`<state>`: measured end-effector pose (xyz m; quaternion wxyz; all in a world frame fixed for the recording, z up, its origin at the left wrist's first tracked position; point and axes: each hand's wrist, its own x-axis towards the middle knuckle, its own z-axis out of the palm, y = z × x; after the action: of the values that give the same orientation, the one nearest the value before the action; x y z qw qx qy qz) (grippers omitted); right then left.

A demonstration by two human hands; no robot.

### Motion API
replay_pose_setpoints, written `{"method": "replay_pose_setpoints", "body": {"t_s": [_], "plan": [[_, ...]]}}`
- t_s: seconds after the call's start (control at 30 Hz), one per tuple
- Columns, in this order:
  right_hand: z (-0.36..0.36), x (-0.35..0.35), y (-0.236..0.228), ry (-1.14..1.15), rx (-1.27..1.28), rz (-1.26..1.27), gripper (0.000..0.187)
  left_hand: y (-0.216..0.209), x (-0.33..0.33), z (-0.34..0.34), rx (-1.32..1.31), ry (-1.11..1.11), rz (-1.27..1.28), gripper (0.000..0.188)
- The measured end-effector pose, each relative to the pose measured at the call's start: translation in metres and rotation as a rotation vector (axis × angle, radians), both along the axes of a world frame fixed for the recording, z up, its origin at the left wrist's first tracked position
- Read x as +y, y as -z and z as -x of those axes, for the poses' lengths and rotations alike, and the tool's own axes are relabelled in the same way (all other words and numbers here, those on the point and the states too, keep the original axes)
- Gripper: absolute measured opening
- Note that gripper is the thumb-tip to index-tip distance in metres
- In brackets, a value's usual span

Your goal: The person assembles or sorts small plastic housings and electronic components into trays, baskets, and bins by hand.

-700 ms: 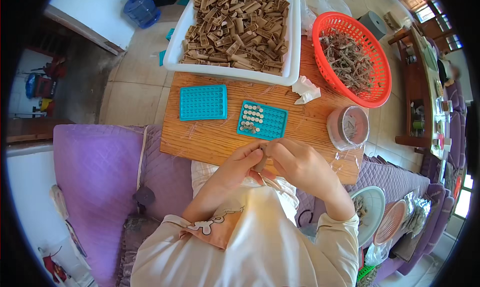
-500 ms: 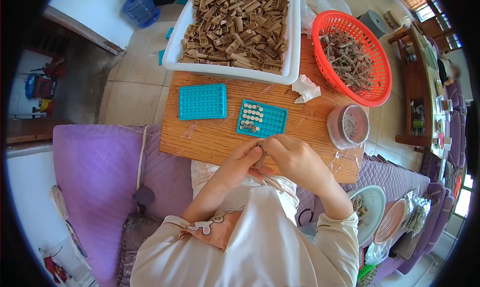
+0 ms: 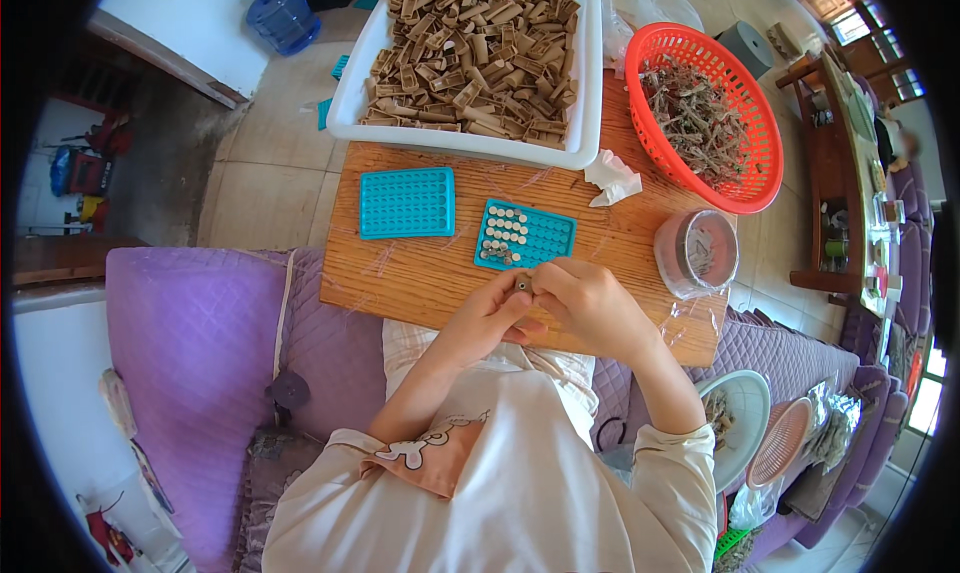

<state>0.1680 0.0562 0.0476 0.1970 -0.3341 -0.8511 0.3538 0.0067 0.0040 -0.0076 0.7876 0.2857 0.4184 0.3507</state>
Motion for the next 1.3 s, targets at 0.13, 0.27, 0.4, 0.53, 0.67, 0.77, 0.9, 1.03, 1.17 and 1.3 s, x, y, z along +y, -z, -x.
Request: {"method": "replay_pose_setpoints", "body": {"t_s": [0.13,0.27,0.4,0.53,0.67,0.77,0.9,1.03,1.17,1.3], "plan": [[-0.004,-0.004,0.007,0.114,0.12,-0.003,0.019,-0.001,0.001,0.003,-0.043,0.071,-0.129,0.032],[-0.003,-0.017,0.031,0.41,0.38,-0.056,0.024,0.002,-0.005,-0.001,-0.022,-0.072,-0.413,0.029],[-0.009,-0.051,0.055,0.724,0.645,0.519,0.036,-0.005,-0.01,-0.004,0.115,-0.217,-0.654,0.026],[0.01,-0.064,0.029,0.374,0.917,1.195,0.052,-0.002,-0.017,-0.013,0.287,-0.36,-0.967,0.027],[0.022,-0.074,0.035,0.344,1.265,1.256,0.055,-0.01,-0.025,-0.024,0.466,-0.374,-1.209,0.029],[0.027,-0.071,0.036,0.296,1.437,1.177,0.049,-0.008,-0.036,-0.033,0.474,-0.398,-1.174,0.04],[0.028,-0.072,0.026,0.34,1.373,0.976,0.042,-0.004,-0.042,-0.036,0.157,-0.402,-0.854,0.075],[0.025,-0.081,0.033,0.334,0.94,0.602,0.036,-0.028,-0.015,-0.029,0.05,-0.221,-0.662,0.063],[0.029,-0.077,0.035,0.414,0.855,0.178,0.031,-0.039,-0.009,-0.038,0.186,-0.216,-0.758,0.038],[0.031,-0.077,0.037,0.486,0.806,0.109,0.025,-0.041,-0.004,-0.044,0.287,-0.282,-0.866,0.035]]}}
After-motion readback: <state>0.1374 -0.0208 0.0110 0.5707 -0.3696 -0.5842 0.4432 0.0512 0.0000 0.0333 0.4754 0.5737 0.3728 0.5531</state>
